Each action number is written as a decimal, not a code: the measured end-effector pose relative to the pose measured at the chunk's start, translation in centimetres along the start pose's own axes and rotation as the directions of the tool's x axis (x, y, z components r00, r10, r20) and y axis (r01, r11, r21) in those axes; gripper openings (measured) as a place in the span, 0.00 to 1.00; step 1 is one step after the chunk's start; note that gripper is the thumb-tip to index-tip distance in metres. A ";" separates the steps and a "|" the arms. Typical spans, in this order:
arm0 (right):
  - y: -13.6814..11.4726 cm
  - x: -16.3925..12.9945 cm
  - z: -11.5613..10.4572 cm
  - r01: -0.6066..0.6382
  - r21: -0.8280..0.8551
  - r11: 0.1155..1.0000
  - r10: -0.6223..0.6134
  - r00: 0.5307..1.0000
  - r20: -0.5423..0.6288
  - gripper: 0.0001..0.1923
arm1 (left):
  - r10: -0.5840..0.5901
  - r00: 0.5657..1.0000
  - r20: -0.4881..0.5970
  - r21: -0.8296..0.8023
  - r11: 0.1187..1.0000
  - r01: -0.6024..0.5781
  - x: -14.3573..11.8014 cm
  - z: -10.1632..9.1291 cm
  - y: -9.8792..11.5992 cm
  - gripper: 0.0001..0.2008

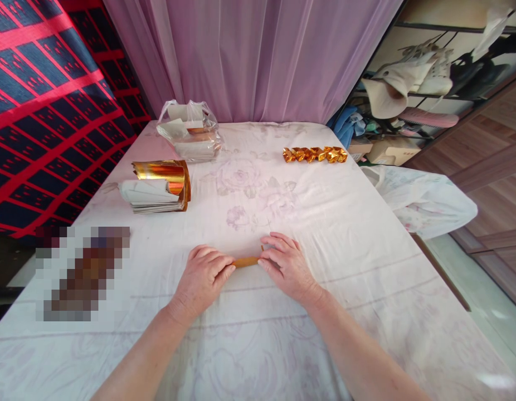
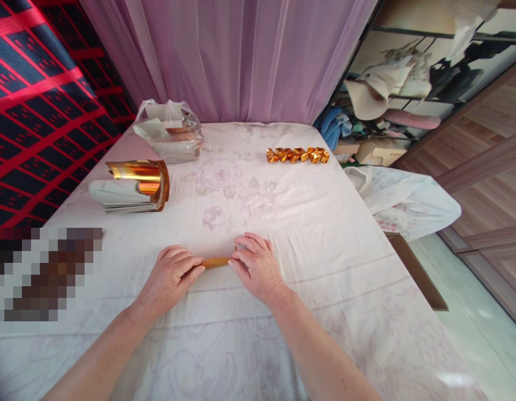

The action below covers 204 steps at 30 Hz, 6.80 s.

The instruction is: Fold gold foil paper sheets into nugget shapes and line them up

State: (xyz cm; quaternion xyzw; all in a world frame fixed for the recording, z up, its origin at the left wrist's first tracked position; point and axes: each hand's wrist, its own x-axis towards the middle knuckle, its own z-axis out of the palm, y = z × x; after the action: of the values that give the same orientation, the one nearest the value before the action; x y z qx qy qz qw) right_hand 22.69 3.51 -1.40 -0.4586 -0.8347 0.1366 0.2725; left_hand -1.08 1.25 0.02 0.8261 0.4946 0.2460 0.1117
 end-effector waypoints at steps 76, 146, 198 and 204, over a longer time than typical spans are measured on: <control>-1.7 0.8 1.0 -0.108 -0.079 0.991 0.110 0.994 0.022 0.11 | -0.216 0.968 0.125 0.110 0.973 0.203 0.5 -0.4 1.5 0.08; 0.5 1.8 0.2 -0.289 0.112 0.951 0.265 0.945 0.190 0.15 | -0.447 0.882 0.148 0.046 0.894 0.445 0.8 -1.1 1.0 0.16; 1.3 -0.3 -1.1 0.090 0.146 0.985 -0.100 0.993 0.065 0.23 | 0.091 0.993 0.080 0.112 0.989 -0.100 0.7 0.5 2.1 0.19; 0.9 -0.1 -1.1 0.234 0.016 0.972 -0.234 0.972 0.028 0.16 | 0.153 0.973 0.174 0.157 0.971 -0.181 0.6 -0.1 2.0 0.19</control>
State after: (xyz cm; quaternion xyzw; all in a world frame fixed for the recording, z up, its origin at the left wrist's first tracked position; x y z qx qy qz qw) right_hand 24.02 3.90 -0.95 -0.3533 -0.8860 0.1153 0.2773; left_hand 0.65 0.76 1.14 0.8885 0.4319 0.1437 0.0586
